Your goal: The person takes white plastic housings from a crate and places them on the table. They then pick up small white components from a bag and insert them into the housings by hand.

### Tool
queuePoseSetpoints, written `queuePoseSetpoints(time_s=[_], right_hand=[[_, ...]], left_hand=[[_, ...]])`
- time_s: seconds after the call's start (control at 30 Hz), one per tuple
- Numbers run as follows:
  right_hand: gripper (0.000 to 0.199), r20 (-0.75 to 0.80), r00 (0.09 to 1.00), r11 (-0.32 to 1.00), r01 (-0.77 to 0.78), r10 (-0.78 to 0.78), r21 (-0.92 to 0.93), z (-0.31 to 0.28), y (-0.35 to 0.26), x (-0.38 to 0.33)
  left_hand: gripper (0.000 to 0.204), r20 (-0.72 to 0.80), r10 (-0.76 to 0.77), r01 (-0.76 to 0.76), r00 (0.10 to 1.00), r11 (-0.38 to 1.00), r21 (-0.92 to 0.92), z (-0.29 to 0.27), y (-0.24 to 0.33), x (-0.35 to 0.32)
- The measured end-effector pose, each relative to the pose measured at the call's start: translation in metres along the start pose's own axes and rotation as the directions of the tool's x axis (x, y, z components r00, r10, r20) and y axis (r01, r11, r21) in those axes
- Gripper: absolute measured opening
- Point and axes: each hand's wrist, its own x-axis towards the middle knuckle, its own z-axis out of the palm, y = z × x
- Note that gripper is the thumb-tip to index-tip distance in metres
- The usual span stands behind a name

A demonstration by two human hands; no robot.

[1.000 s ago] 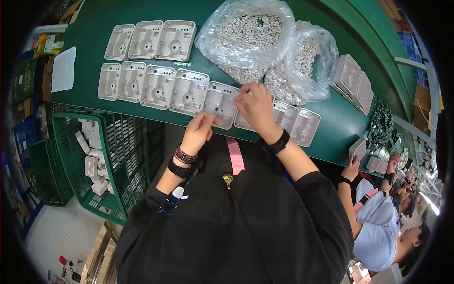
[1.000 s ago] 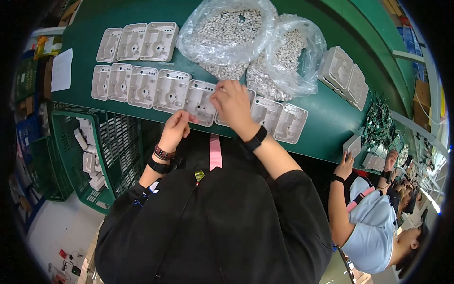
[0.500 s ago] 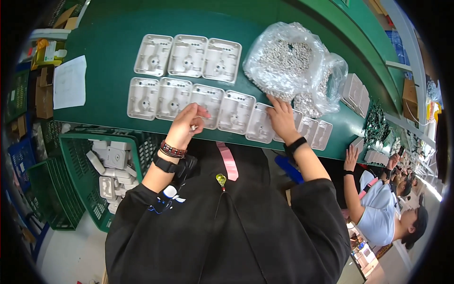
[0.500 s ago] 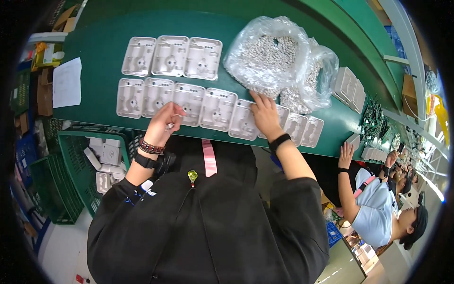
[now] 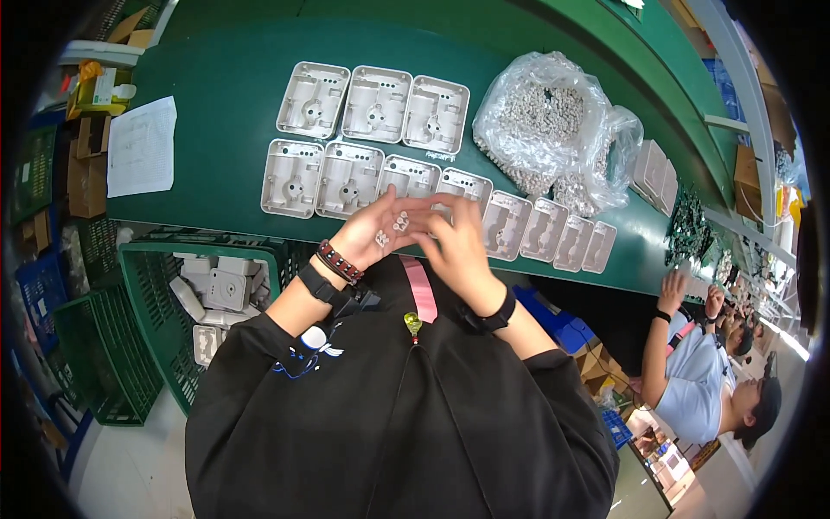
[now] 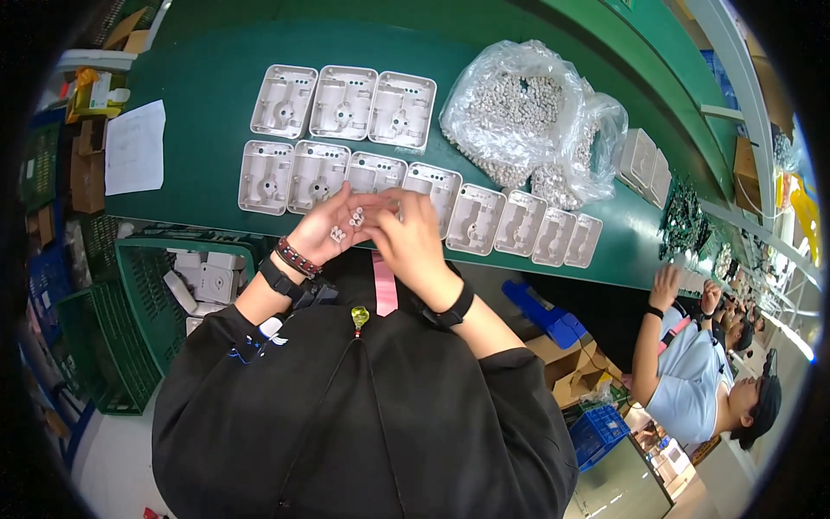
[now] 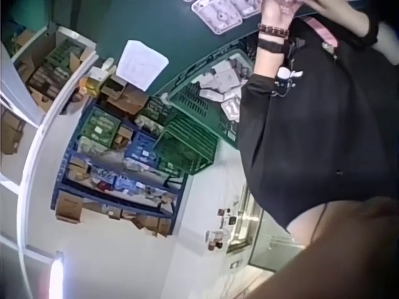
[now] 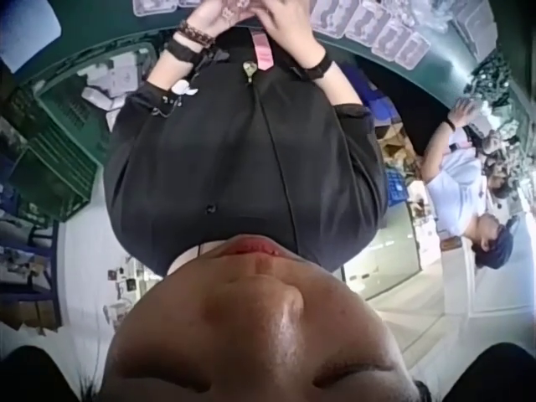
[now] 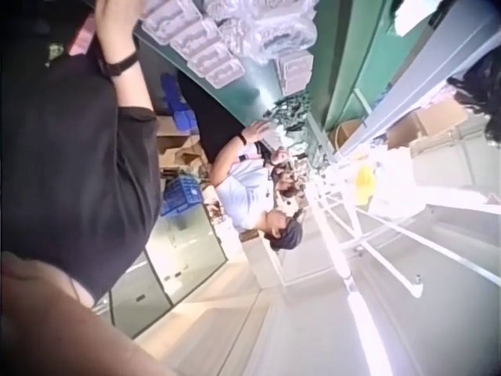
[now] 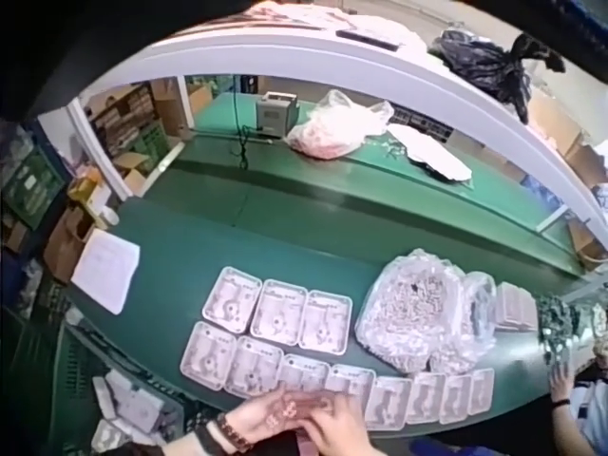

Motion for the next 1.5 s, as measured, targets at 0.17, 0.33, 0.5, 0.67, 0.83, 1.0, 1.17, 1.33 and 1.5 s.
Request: queuePoseSetpoints(time_s=[0.17,0.33,0.5,0.67,0.83,1.0,1.17,1.33,1.5], right_hand=[[0.019,-0.043,0.996,0.996,0.076,-0.078,-0.054,0.009,0.002,-0.006],[0.016,-0.122,0.992,0.991,0.018,-0.034,-0.131,0.003,0.006,-0.011],[0.012,-0.183,0.981,0.990,-0.090,0.069,-0.109,0.003,0.014,-0.007],[0.018,-0.108,0.994,0.985,-0.014,-0.005,-0.171,-0.002,0.022,-0.008],[0.016,-0.057,0.996,0.989,0.056,-0.065,-0.139,-0.007,0.032,-0.012],[0.014,-0.109,0.993,0.998,0.053,-0.055,-0.018,-0.011,0.032,-0.011],[0.012,-0.117,0.991,0.992,-0.059,0.072,0.108,-0.003,0.030,-0.012],[0.011,-0.006,0.992,0.941,-0.120,0.128,0.316,0.004,0.034,-0.016],[0.010,0.204,0.967,0.880,-0.226,0.151,0.418,0.008,0.041,-0.018]], left_hand=[[0.056,-0.009,0.024,-0.022,1.000,0.985,0.169,0.013,0.002,-0.001],[0.053,-0.028,0.038,-0.033,0.999,0.982,0.184,0.026,-0.003,0.002],[0.048,-0.010,0.129,-0.127,0.992,0.983,0.134,0.024,-0.021,0.018],[0.044,-0.094,0.063,-0.052,0.994,0.993,0.108,0.023,-0.023,0.024],[0.038,-0.124,-0.022,0.057,0.992,0.956,0.287,0.026,-0.011,0.015],[0.027,-0.078,-0.064,0.094,0.995,0.865,0.493,0.011,-0.005,0.008],[0.019,-0.119,0.043,0.039,0.992,0.789,0.613,0.005,-0.003,0.010],[0.011,0.016,0.197,-0.120,0.980,0.529,0.840,-0.009,-0.004,0.012],[0.013,-0.059,0.140,0.015,0.988,0.299,0.954,0.008,0.008,0.003]])
